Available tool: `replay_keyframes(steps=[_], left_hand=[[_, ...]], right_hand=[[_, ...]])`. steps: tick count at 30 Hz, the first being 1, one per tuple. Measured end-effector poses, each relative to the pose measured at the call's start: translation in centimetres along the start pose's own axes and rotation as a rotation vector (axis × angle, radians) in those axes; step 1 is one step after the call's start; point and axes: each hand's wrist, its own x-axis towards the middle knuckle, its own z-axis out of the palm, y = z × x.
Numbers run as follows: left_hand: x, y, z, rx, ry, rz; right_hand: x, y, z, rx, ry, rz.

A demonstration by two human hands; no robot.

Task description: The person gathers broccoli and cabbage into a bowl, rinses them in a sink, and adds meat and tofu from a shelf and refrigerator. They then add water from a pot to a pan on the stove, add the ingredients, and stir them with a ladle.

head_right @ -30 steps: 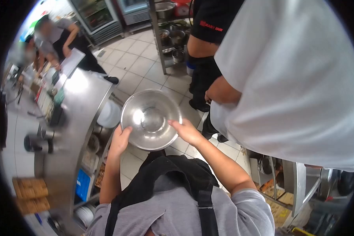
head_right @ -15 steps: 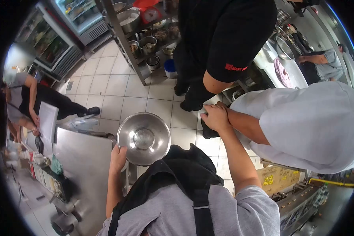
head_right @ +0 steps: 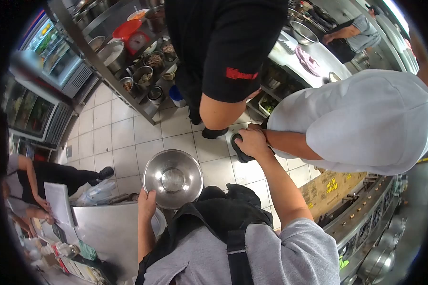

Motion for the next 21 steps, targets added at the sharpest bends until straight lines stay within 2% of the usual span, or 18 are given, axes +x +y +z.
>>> replay_keyframes(steps=[2, 5, 7, 10, 13, 17, 21], left_hand=[[1.1, -0.8, 0.2, 0.008, -0.033, -0.024], [2.4, -0.7, 0.9, 0.044, -0.048, 0.041], [3.5, -0.4, 1.7, 0.057, -0.091, 0.058], [5.0, 1.1, 3.4, 0.179, -0.163, 0.02], [6.4, 2.7, 6.2, 0.195, -0.258, 0.037], [9.0, 1.9, 11.2, 0.312, -0.409, 0.156], [9.4, 4.4, 17.3, 0.471, -0.516, 0.169]], right_hand=[[-0.2, 1.4, 0.9, -0.052, 0.026, 0.005], [-1.0, 1.5, -1.0, -0.059, -0.014, 0.073], [-1.5, 2.3, -1.3, -0.138, 0.059, 0.058], [-1.5, 4.3, -2.6, -0.122, -0.141, 0.279], [-2.1, 6.8, -3.4, -0.11, -0.207, 0.364], [-4.0, 11.6, -3.8, -0.045, -0.272, 0.435], [-6.6, 15.7, -4.1, 0.02, -0.33, 0.452]])
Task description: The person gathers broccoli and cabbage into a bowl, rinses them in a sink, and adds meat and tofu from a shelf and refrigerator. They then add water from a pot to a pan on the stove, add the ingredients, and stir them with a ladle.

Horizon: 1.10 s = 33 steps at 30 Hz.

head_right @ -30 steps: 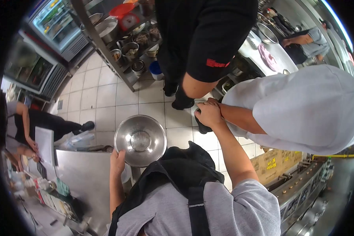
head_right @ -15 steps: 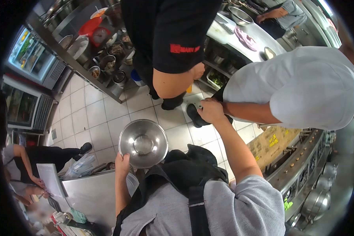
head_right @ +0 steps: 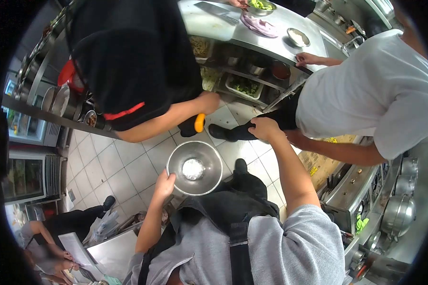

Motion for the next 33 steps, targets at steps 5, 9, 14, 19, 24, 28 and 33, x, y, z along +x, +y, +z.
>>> replay_keyframes(steps=[5, 9, 14, 19, 24, 28, 33], left_hand=[[3.3, 5.5, 6.3, 0.054, -0.022, -0.014], [5.3, 8.5, 11.9, -0.006, 0.022, 0.035], [8.9, 10.3, 18.0, -0.027, -0.014, 0.027], [11.3, 17.8, 20.5, -0.031, -0.171, 0.068], [16.3, 18.4, 22.5, -0.203, -0.378, 0.09], [21.1, 18.8, 24.0, -0.301, -0.383, -0.138], [25.8, 16.7, 25.0, -0.199, -0.391, -0.149]], right_hand=[[1.5, 7.2, 2.3, 0.054, -0.022, -0.073], [2.1, 11.3, 2.4, 0.082, -0.133, -0.089], [1.5, 16.0, 5.4, 0.493, -0.106, -0.121], [0.0, 18.7, 7.6, 1.088, -0.474, 0.176], [0.0, 20.9, 12.3, 1.505, -0.3, 0.315], [-1.0, 20.4, 11.3, 1.538, -0.047, 0.571], [1.6, 21.3, 13.9, 1.888, 0.053, 0.715]])
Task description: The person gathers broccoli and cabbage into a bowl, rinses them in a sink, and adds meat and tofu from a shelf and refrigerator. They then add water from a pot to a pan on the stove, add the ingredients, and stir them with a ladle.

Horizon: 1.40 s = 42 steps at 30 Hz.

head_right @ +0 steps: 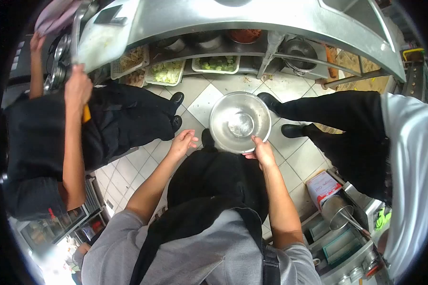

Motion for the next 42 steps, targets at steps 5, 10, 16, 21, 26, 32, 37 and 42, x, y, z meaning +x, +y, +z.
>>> replay_keyframes(steps=[5, 10, 16, 21, 26, 32, 37, 42], left_hand=[[4.4, -3.8, 1.7, 0.052, -0.015, -0.079], [13.1, -5.4, 1.4, 0.482, -0.083, 0.069], [29.2, -2.7, -2.1, 1.014, 0.279, 0.531], [40.6, 2.8, -0.9, 1.192, 0.449, 0.688], [46.8, 2.9, 2.2, 1.313, 0.494, 0.584], [50.7, 1.6, 6.3, 1.358, 0.524, 0.886], [46.9, 0.0, 8.0, 1.354, 0.176, 0.809], [48.2, -3.0, 8.3, 1.394, 0.195, 0.906]], right_hand=[[6.8, 3.3, -1.3, 0.26, -0.014, 0.066], [15.5, 9.7, -1.3, 0.153, 0.176, -0.058], [21.5, 15.8, 2.2, 0.256, 0.267, 0.006], [24.1, 19.5, 2.9, 0.222, 0.257, 0.07], [26.3, 20.1, 2.8, 0.19, 0.246, 0.093], [27.6, 18.7, 2.5, 0.207, 0.26, 0.11], [28.4, 18.2, 2.0, 0.268, 0.257, 0.13], [28.0, 17.5, 2.0, 0.345, 0.289, 0.127]])
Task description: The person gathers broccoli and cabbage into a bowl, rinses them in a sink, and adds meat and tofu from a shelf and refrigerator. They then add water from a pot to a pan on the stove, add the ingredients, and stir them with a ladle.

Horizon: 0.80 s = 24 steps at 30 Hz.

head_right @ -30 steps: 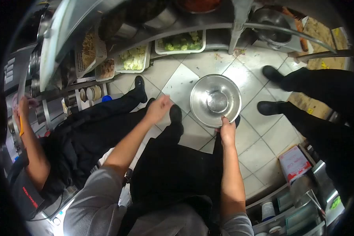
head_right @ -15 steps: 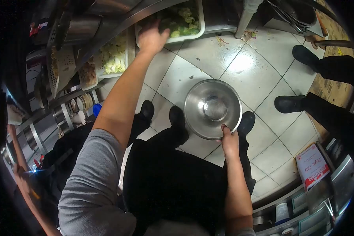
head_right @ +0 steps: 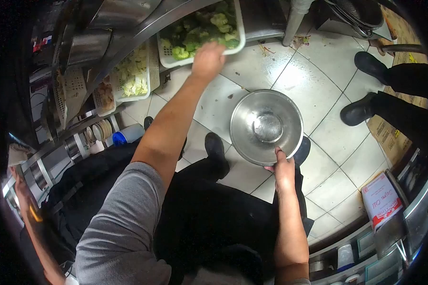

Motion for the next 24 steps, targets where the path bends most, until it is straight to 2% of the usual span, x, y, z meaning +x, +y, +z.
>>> replay_keyframes(steps=[2, 6, 8, 12, 14, 16, 18, 19, 21, 24], left_hand=[[-1.3, 0.7, 0.7, -0.145, 0.051, 0.127], [-3.4, 2.9, 0.7, -0.25, 0.019, 0.143], [-3.5, 2.9, 0.6, -0.244, -0.051, 0.083], [-2.8, 3.3, -2.7, -0.336, -0.021, 0.136], [-0.5, 2.2, -3.2, -0.219, 0.31, 0.1], [3.7, 0.5, -3.4, -0.03, 0.344, -0.255], [6.7, -3.2, -1.4, 0.105, 0.379, -0.427], [6.6, -4.3, -1.5, 0.106, 0.379, -0.425], [6.5, -6.8, -2.3, -0.086, -0.029, -0.472], [6.5, -8.8, -2.8, -0.194, -0.143, -0.412]], right_hand=[[0.1, -0.3, 0.1, -0.053, 0.011, 0.037], [0.9, 0.6, 0.1, -0.048, 0.025, 0.029], [0.9, 0.3, 0.2, -0.054, 0.022, 0.038], [1.4, -0.6, -0.1, -0.088, -0.035, 0.017], [2.1, -0.6, -0.7, -0.069, -0.042, 0.01], [2.0, -1.0, -0.7, -0.041, -0.014, 0.001], [2.8, -0.6, -1.2, -0.045, -0.018, -0.005], [3.1, -0.6, -1.3, -0.049, -0.022, -0.013], [2.6, -1.3, -1.1, -0.029, -0.014, -0.008], [2.6, -1.7, -0.7, -0.022, -0.021, -0.011]])
